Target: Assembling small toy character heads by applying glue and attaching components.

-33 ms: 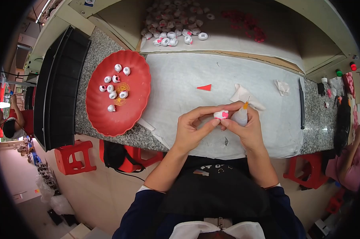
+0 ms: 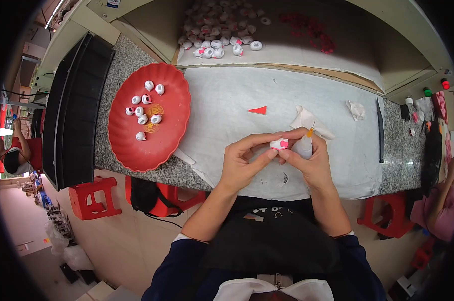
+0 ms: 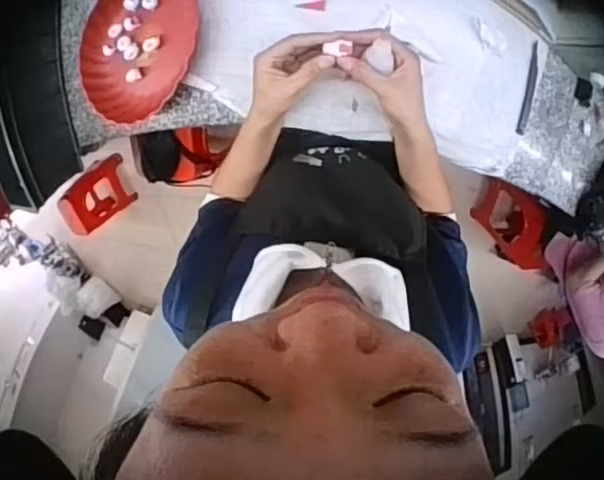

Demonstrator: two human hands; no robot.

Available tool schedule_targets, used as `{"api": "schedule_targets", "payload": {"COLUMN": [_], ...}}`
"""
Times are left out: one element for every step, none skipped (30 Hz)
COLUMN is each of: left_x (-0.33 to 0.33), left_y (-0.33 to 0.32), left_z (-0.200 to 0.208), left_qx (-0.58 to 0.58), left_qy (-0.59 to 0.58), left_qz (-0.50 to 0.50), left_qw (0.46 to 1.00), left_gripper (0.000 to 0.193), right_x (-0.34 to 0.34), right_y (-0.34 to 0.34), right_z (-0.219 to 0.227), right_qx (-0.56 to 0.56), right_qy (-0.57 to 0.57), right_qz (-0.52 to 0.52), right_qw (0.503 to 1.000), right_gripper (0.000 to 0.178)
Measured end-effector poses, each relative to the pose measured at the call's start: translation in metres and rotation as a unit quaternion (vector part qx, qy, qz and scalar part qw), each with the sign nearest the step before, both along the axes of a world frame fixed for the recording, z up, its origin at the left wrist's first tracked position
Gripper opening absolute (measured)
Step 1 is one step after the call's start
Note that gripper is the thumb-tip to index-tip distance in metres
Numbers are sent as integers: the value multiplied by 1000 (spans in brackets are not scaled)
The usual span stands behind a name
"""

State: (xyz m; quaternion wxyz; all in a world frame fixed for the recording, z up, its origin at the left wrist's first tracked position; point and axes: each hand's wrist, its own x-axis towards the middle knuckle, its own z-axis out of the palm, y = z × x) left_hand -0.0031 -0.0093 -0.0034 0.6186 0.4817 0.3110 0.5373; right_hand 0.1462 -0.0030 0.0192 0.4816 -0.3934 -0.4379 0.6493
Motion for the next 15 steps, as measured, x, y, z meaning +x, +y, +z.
{"api": "schedule_targets", "payload": {"left_x": [0, 1, 0, 0, 1, 0, 0, -1, -1, -1, -3, -2, -1, -1, -2], "left_y": [-1, -1, -2, 0, 2, 3, 2, 1, 0, -1, -2, -2, -3, -5, -6], "left_z": [-1, -1, -1, -1, -1, -2, -2, -2, -2, 1, 3, 5, 6, 8, 10], "left_qx": [1, -15, -28, -24, 11, 46, 49, 29, 8, -3, 1, -35, -71, -67, -2], "left_qy": [1, -24, -47, -42, -45, -48, -41, -63, -88, -86, -85, -104, -123, -125, -27], "left_qz": [5, -1, -3, 9, -11, -31, -18, -33, -53, -50, -45, -58, -73, -76, 11], "left_qw": [1000, 1000, 999, 999, 999, 997, 998, 997, 995, 995, 995, 992, 987, 987, 1000], "left_gripper": [27, 26, 25, 25, 25, 25, 25, 25, 25, 25, 25, 24, 23, 23, 23], "right_x": [-1, 0, 1, 2, 2, 2, 2, 1, 1, 1, 0, -1, -4, -7, -10], "right_y": [1, 1, 0, 0, -1, -3, -5, -6, -8, -9, -9, -10, -9, -7, -5], "right_z": [-1, -3, -4, -5, -5, -5, -5, -5, -6, -6, -6, -6, -7, -8, -6], "right_qx": [2, 4, -2, -8, -5, 7, 19, 21, 23, 31, 39, 30, 33, 15, -2], "right_qy": [-4, -2, 10, 23, 28, 32, 38, 40, 43, 47, 50, 56, 55, 38, 21], "right_qz": [2, 9, 14, 20, 33, 28, 22, 25, 34, 27, 19, 9, 8, -1, -12], "right_qw": [1000, 1000, 1000, 999, 999, 999, 999, 999, 998, 998, 998, 998, 998, 999, 1000], "right_gripper": [24, 24, 24, 24, 24, 23, 21, 21, 21, 21, 22, 21, 21, 22, 24]}}
